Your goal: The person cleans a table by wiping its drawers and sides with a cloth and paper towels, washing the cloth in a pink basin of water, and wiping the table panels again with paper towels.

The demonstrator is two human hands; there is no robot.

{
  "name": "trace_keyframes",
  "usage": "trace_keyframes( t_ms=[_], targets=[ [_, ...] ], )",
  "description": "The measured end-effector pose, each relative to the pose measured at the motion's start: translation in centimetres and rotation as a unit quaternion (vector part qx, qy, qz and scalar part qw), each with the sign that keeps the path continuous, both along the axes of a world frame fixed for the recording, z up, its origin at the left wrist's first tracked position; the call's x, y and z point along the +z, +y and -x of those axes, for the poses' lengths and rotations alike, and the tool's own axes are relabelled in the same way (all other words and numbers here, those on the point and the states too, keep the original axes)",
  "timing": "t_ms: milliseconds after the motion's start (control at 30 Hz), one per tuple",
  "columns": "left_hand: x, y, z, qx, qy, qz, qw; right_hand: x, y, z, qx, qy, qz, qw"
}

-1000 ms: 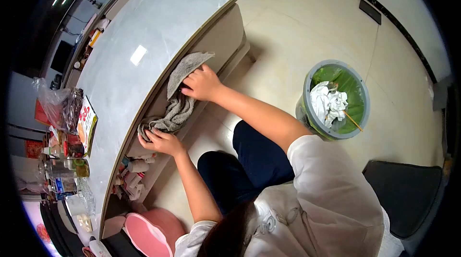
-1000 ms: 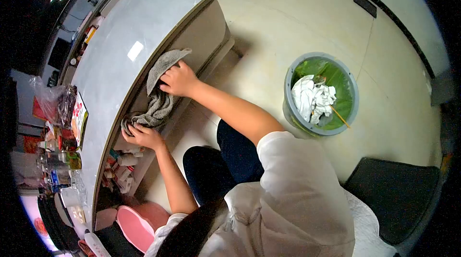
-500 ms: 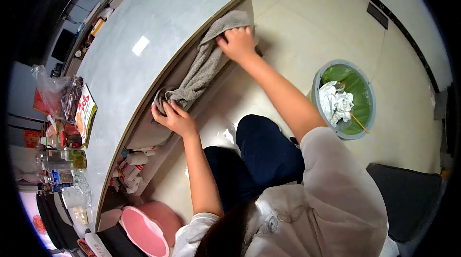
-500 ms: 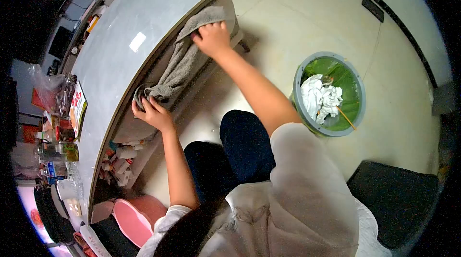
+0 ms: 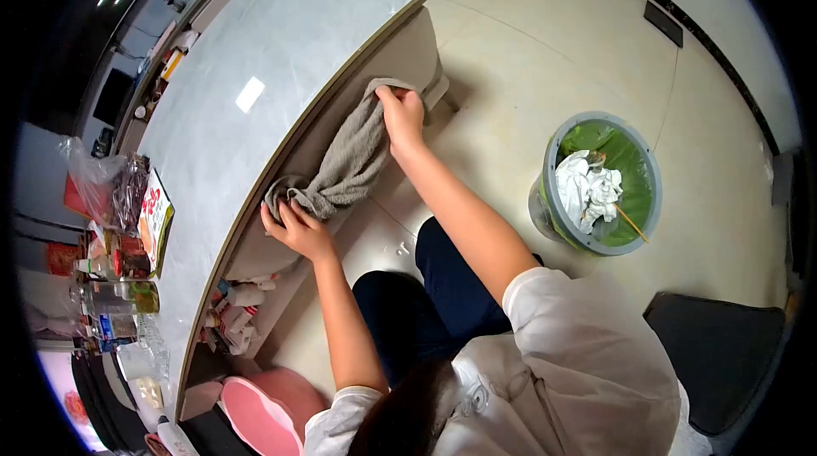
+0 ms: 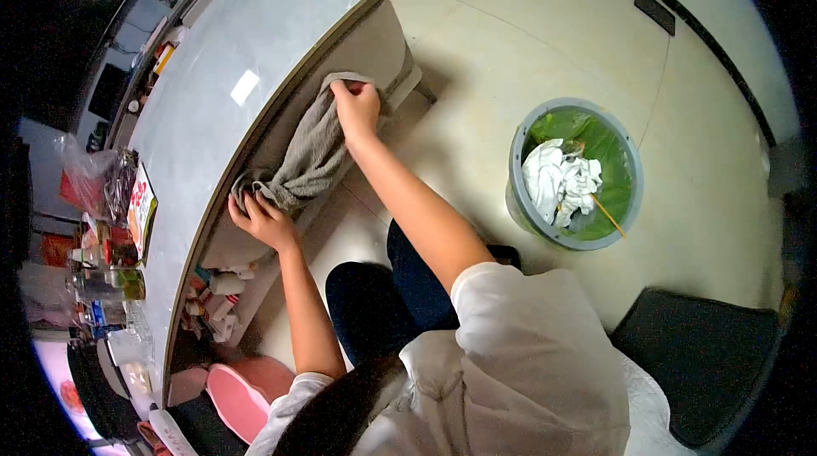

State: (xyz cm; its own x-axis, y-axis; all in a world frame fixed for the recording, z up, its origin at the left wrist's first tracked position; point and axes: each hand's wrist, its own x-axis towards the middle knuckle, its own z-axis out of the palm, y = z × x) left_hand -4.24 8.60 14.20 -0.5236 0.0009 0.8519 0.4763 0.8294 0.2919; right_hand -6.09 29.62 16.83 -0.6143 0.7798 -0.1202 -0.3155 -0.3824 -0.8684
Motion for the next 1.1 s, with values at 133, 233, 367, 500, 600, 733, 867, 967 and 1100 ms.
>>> trace_keyframes(
  t_ms=[133,233,367,500,600,733,867,967,1100],
  targets=[
    [0.2,0.7,0.0,-0.010,0.015,-0.031,0.999,0.7,1.3,2.0,-0.144,-0.078,-0.110,0.980],
    [0.3,1.4,0.3,-0.042,0.013,-0.019,0.999,0.3,2.7,4.2,-0.177,-0.072,-0.220,0.957],
    [-0.2,2.7,1.6,-0.121,0.019,0.016,0.992,-2.3,5.1,4.5,-0.138,-0.175,-0.509,0.831],
    [0.2,3.6,2.3,-0.151,0.029,0.042,0.987,-0.3,9.2,5.0,-0.145,-0.145,-0.438,0.875],
    [0.7,4.5,2.6,-0.150,0.041,0.054,0.986,-0.1,11.3,6.3,-0.096,-0.083,-0.425,0.896],
    [0.7,5.3,2.6,-0.139,0.043,0.056,0.988,-1.2,11.8,7.4,-0.079,0.026,-0.344,0.935],
    [0.5,5.5,2.8,-0.142,0.054,0.058,0.987,-1.4,11.3,7.8,-0.086,0.044,-0.296,0.950],
    [0.5,5.6,2.8,-0.148,0.050,0.051,0.986,-2.4,12.2,9.7,-0.127,0.091,-0.269,0.950],
    [0.6,6.1,2.7,-0.158,0.040,0.027,0.986,-1.6,13.1,8.7,-0.116,0.147,-0.199,0.962]
  ],
)
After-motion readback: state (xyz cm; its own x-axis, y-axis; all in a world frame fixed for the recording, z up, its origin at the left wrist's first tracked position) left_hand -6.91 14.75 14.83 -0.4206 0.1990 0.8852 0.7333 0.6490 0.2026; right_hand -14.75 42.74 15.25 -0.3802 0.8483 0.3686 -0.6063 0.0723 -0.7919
